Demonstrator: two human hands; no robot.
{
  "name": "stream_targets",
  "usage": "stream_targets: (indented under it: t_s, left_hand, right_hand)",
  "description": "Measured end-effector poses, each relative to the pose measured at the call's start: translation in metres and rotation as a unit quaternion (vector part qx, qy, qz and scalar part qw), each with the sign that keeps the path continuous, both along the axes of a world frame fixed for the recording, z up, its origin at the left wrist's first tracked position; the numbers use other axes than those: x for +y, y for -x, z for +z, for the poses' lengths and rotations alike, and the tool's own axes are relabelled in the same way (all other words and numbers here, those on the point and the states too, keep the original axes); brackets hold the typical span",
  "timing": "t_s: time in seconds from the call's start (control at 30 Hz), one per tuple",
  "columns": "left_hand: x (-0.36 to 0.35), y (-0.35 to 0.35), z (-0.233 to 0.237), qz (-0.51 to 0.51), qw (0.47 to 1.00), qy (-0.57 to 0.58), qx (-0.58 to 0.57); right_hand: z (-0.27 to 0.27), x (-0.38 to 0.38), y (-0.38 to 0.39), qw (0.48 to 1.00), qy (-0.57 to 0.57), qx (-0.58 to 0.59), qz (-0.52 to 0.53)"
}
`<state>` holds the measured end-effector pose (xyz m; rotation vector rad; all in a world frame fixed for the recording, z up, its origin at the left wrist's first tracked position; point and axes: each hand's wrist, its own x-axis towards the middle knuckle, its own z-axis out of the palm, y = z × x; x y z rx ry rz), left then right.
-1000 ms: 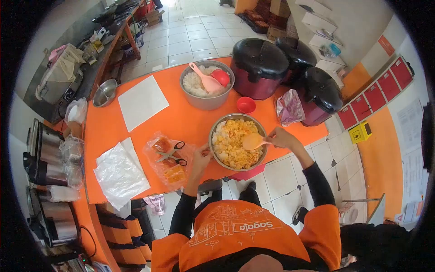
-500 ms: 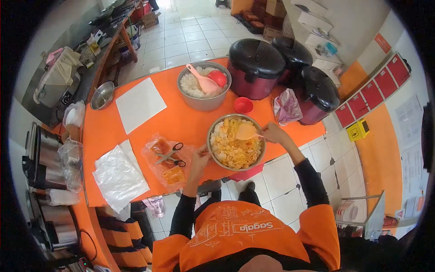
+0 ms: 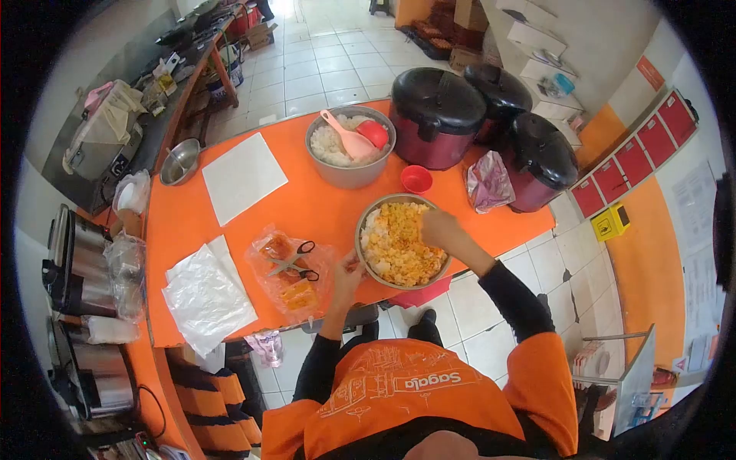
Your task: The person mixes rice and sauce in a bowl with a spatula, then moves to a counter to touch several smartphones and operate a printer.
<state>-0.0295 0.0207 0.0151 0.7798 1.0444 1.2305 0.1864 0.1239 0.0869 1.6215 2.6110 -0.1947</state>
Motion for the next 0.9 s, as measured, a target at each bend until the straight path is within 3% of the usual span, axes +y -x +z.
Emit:
stream_targets:
  t_s: [0.2,0.27,0.33,0.43,0.5,0.67,0.83,0.9]
  left_hand:
    - [-0.032,-0.024,-0.007,0.032,0.998,-0.027,0.040]
    - [-0.039,-0.030,0.005,0.039,0.996,-0.063,0.047]
    - [-0.042,-0.034,0.018,0.032,0.999,0.034,-0.024]
    - [-0.043,-0.035,0.016,0.033,0.997,0.024,-0.061]
    - [-0.041,-0.035,0.008,0.035,0.996,0.035,-0.080]
    - [-0.040,-0.029,-0.014,-0.011,0.995,0.050,-0.089]
    - [-0.041,-0.030,0.009,-0.003,0.995,0.045,-0.083]
    - [-0.040,-0.031,0.006,-0.008,0.995,0.035,-0.096]
  right_hand:
    - [0.108,0.001,-0.004,0.997,0.059,-0.045,0.014]
    - [0.116,-0.001,-0.021,0.994,-0.063,-0.091,0.013]
    - [0.103,-0.007,-0.021,0.993,-0.051,-0.110,-0.006]
    - [0.022,-0.023,-0.022,0.992,-0.076,-0.098,0.023]
    - [-0.002,-0.045,0.003,0.993,-0.060,-0.103,0.024]
    - [0.007,-0.073,0.029,0.997,-0.040,-0.049,-0.033]
    - [0.009,-0.090,0.039,0.999,-0.010,-0.014,-0.034]
    - [0.007,-0.096,0.043,0.997,-0.065,0.045,-0.016]
